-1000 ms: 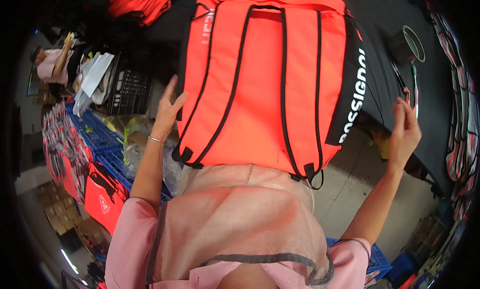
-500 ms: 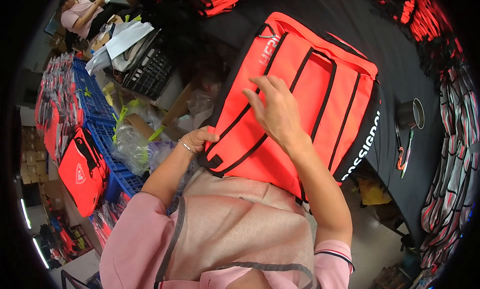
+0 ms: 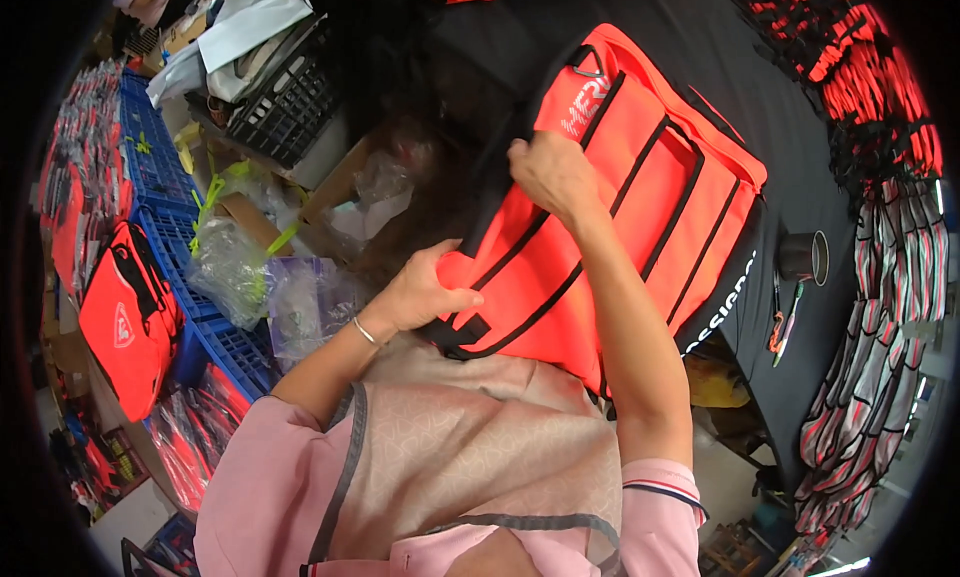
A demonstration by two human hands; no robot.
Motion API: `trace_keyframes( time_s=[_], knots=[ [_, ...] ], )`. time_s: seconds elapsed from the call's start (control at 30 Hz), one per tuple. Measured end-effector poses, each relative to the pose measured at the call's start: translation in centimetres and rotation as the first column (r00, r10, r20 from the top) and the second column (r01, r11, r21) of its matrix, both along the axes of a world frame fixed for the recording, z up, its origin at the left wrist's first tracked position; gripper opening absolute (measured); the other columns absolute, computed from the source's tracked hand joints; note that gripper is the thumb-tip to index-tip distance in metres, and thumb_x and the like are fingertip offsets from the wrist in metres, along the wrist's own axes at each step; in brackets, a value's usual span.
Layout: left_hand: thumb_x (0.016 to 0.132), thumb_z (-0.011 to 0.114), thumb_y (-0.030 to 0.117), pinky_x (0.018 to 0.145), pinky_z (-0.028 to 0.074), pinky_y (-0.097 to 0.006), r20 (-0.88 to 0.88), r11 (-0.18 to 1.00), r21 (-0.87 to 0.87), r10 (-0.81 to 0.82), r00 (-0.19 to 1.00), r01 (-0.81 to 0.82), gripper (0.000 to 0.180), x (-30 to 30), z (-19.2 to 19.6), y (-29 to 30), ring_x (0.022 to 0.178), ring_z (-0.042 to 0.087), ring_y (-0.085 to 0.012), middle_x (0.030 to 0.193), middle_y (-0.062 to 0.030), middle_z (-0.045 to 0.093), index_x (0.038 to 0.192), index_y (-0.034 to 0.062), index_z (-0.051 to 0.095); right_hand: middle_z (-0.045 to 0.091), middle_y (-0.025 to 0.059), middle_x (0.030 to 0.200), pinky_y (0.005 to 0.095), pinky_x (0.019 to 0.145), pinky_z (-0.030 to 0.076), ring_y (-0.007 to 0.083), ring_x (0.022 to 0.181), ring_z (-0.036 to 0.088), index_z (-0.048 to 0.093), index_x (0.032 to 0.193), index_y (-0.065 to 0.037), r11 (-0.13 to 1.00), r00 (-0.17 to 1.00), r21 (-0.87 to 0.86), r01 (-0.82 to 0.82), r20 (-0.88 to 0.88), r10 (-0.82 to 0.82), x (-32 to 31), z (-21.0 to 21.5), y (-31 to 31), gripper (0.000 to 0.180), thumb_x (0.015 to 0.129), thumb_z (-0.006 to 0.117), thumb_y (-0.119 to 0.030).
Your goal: Inspecting backpacks for quality control, trimming excess threads with clippers, and applying finishing touches.
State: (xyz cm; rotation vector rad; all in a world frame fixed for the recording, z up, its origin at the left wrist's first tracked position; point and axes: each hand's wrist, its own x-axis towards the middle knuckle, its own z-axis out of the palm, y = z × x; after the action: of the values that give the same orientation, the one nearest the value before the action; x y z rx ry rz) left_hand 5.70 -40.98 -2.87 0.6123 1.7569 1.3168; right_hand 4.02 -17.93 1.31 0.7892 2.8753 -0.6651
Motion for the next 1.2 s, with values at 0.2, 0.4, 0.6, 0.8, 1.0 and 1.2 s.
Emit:
trace_keyframes(
  time_s=[0.2, 0.4, 0.6, 0.8, 1.0, 1.2],
  knots=[
    [0.074, 0.075, 0.015, 0.081, 0.054, -0.05, -0.382, 0.987, -0.063, 0.115, 0.917, -0.15, 0.075, 3.5, 2.6, 0.3, 0.09, 0.064, -0.0477, 0.098, -0.03, 0.065, 0.138, -0.0007, 0.039, 0.044, -0.006, 0.072, 0.0253, 0.061, 0.034, 0.0066, 0.066, 0.036, 0.056, 0.078, -0.006, 0.551, 0.92, -0.832, -0.06, -0.26, -0.292, 6.4, 0.2, 2.0, 0.029, 0.1, 0.055, -0.026],
    [0.074, 0.073, 0.012, 0.071, 0.055, -0.052, -0.489, 0.994, 0.027, 0.105, 0.866, -0.105, 0.085, 4.9, 2.9, 0.3, 0.079, 0.067, -0.0458, 0.087, -0.0281, 0.067, 0.146, 0.0007, 0.028, 0.036, -0.0101, 0.068, 0.0236, 0.055, 0.023, 0.0031, 0.061, 0.028, 0.05, 0.071, -0.014, 0.283, 0.828, -0.913, -0.295, -0.392, -0.402, 9.6, -3.6, 4.6, 0.031, 0.098, 0.062, -0.023],
    [0.07, 0.074, 0.005, 0.068, 0.057, -0.044, -0.597, 0.983, 0.154, 0.173, 0.783, -0.099, 0.088, 5.5, 2.9, -0.2, 0.077, 0.07, -0.0383, 0.091, -0.0224, 0.069, 0.147, -0.0004, 0.031, 0.031, -0.0118, 0.066, 0.0241, 0.053, 0.019, 0.0032, 0.059, 0.023, 0.045, 0.066, -0.016, 0.184, 0.824, -0.919, -0.35, -0.395, -0.406, 10.8, -2.1, 4.0, 0.037, 0.097, 0.064, -0.022],
    [0.07, 0.073, 0.005, 0.067, 0.057, -0.042, -0.6, 0.988, 0.142, 0.132, 0.789, -0.057, 0.088, 5.8, 3.2, -0.5, 0.075, 0.071, -0.0365, 0.09, -0.0224, 0.069, 0.147, -0.0015, 0.03, 0.033, -0.0121, 0.066, 0.0252, 0.052, 0.019, 0.0031, 0.059, 0.023, 0.049, 0.07, -0.016, 0.215, 0.837, -0.906, -0.365, -0.421, -0.349, 11.3, -1.2, 4.0, 0.032, 0.098, 0.063, -0.024],
    [0.069, 0.074, 0.006, 0.067, 0.058, -0.042, -0.609, 0.986, 0.158, 0.141, 0.78, -0.055, 0.088, 5.6, 3.6, -0.3, 0.075, 0.071, -0.0362, 0.091, -0.0231, 0.069, 0.146, -0.0013, 0.032, 0.028, -0.0114, 0.06, 0.0272, 0.05, 0.016, 0.0041, 0.055, 0.019, 0.039, 0.06, -0.018, 0.19, 0.792, -0.908, -0.374, -0.419, -0.444, 11.5, -2.0, 4.4, 0.045, 0.096, 0.065, -0.018],
    [0.073, 0.076, 0.011, 0.077, 0.057, -0.04, -0.531, 0.97, 0.219, 0.21, 0.821, -0.106, 0.08, 4.0, 2.5, 0.2, 0.089, 0.071, -0.0367, 0.099, -0.0232, 0.069, 0.142, -0.0026, 0.039, 0.051, -0.0018, 0.064, 0.0246, 0.052, 0.038, 0.0098, 0.057, 0.049, 0.055, 0.07, -0.008, 0.295, 0.797, -0.904, -0.309, -0.415, -0.439, 10.8, 0.9, 3.9, 0.032, 0.099, 0.06, -0.021]
  ],
)
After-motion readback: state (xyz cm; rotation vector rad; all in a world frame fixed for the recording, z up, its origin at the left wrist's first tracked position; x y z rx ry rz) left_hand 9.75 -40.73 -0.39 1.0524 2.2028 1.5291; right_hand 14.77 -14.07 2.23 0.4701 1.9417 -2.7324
